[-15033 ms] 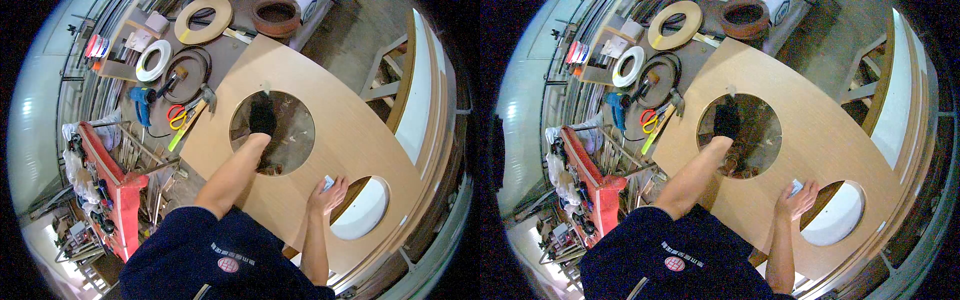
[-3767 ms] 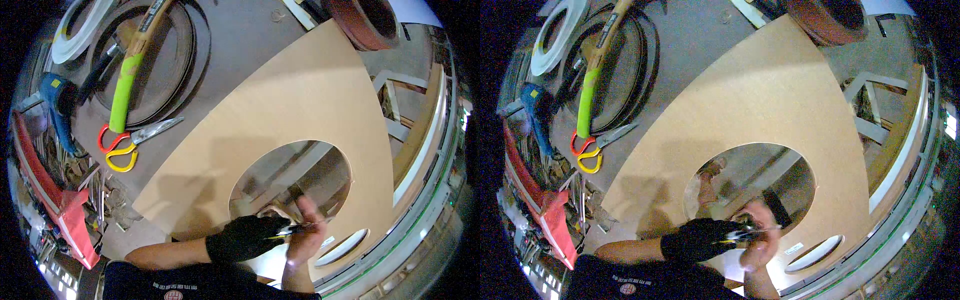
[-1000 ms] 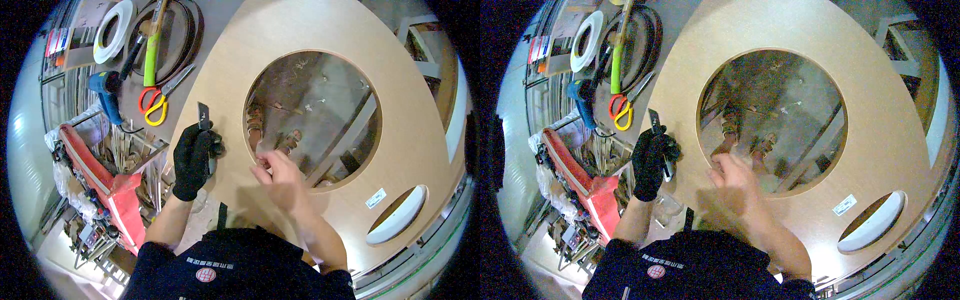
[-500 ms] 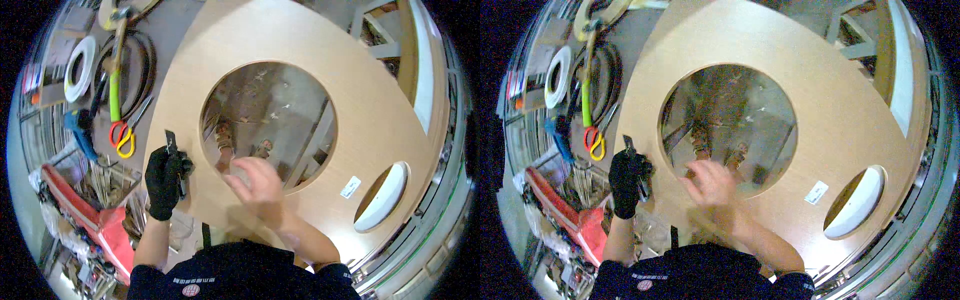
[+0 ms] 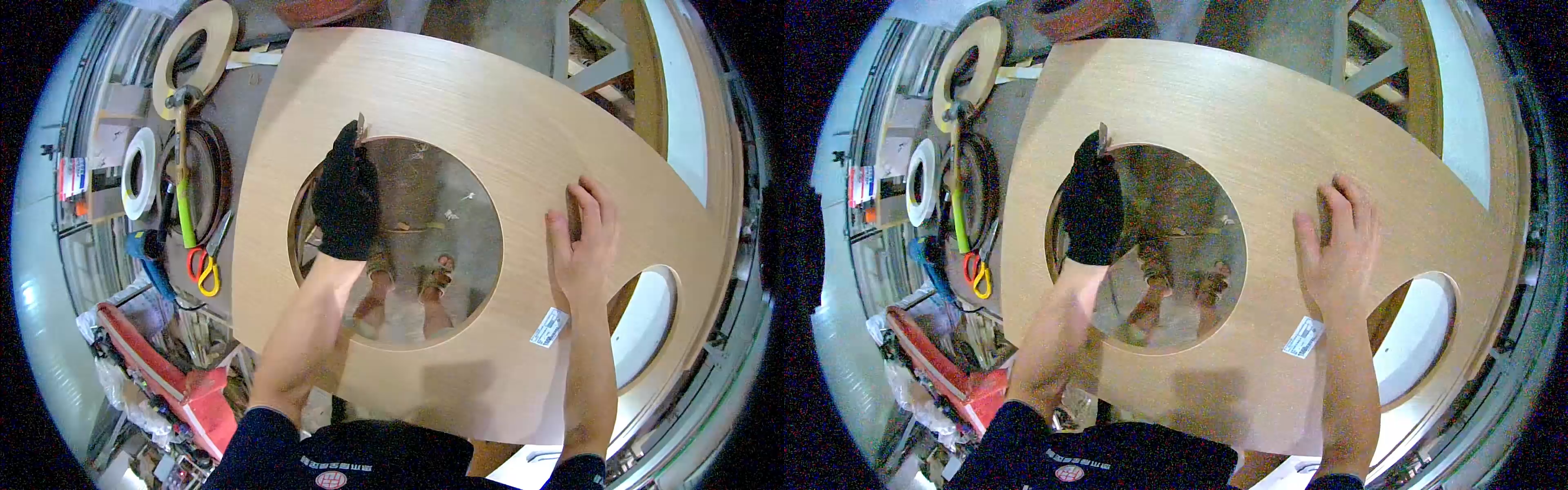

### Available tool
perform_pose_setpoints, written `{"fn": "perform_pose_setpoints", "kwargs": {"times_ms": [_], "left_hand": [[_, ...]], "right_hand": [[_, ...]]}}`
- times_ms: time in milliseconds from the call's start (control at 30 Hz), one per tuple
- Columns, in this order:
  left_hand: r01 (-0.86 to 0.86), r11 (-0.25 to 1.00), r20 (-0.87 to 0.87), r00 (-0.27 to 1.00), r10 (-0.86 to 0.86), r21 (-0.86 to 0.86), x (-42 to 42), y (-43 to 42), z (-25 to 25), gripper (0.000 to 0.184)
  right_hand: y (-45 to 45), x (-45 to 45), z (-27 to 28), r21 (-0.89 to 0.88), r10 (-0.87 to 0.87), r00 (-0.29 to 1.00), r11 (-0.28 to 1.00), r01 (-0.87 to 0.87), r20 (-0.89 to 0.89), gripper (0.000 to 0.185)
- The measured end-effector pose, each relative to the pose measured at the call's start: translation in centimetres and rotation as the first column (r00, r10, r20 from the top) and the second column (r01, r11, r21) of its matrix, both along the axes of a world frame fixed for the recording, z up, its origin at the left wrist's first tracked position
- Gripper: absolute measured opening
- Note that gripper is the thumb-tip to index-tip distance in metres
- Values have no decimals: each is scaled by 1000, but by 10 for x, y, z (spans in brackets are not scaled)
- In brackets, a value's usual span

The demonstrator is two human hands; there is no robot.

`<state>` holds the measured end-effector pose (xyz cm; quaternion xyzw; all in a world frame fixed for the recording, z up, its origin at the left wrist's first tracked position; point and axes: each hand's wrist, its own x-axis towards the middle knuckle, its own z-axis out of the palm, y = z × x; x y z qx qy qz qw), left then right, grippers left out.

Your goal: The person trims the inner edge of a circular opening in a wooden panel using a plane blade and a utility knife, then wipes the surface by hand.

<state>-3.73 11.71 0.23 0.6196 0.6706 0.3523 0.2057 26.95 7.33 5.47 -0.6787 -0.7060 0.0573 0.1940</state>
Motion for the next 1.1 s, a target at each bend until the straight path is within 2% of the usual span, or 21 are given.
{"fn": "perform_pose_setpoints", "kwargs": {"times_ms": [100,133,167,233,300,367,400,467,500,567,633,667,700,767,833,900,933,1000,1033,1100], "left_hand": [[5,1000,-58,998,-5,-15,21,5,-15,43],[29,997,-14,999,-30,-72,38,5,-10,44],[132,987,-7,991,-133,-89,55,-4,-1,46],[210,976,-34,977,-212,-51,95,-18,-5,48],[281,897,-99,938,-332,-341,102,-22,10,48],[246,969,-368,900,-235,-19,79,-34,-47,48],[251,957,-479,864,-154,145,68,-39,-67,48],[46,988,-164,986,-22,144,61,-9,-24,47],[-58,991,0,998,59,117,60,8,-11,47],[58,979,-77,996,-44,196,66,6,-41,45],[285,958,-178,945,-275,31,75,-14,-33,44],[283,959,118,952,-282,1,82,-20,-24,47],[378,925,-16,925,-379,-39,77,-19,-24,44],[529,835,-265,792,-550,-151,59,-16,-27,40],[190,982,-171,967,-189,-12,45,-3,-46,43],[94,996,-123,988,-94,-8,51,-5,-59,44],[182,981,-139,972,-189,-59,72,-12,-52,44],[406,912,-36,912,-408,-51,99,-30,-23,44],[543,834,-71,832,-550,-97,95,-28,-18,47],[770,607,-121,595,-795,-199,77,-21,-9,53]], "right_hand": [[4,0,-1,10,-13,999,1000,14,-31,37],[4,-2,1,2,-25,999,1000,25,-29,37],[5,-1,1,4,-26,998,1000,26,-56,36],[6,-2,1,6,-27,994,1000,28,-108,36],[8,-1,3,11,-14,995,1000,15,-101,37],[8,1,4,0,-7,996,1000,7,-86,38],[7,1,4,-12,-11,997,1000,10,-79,39],[7,0,4,-29,-27,997,999,25,-73,41],[6,-1,3,-34,-33,997,999,31,-73,42],[6,-3,3,-39,-35,996,999,33,-76,43],[8,-3,4,-36,-32,996,999,29,-80,43],[6,-3,5,-39,-26,998,999,24,-61,43],[6,-2,5,-38,-21,999,999,20,-40,44],[7,-3,7,-44,-17,1000,999,16,-19,43],[6,-4,10,-67,-19,1000,998,18,-17,42],[6,-5,9,-66,-34,999,997,32,-20,42],[6,-7,8,-67,-39,999,997,37,-25,42],[5,-4,4,-52,-23,999,998,21,-28,45],[5,-3,4,-40,-14,999,999,13,-29,47],[6,-4,5,-54,-38,999,998,37,-24,47]]}}
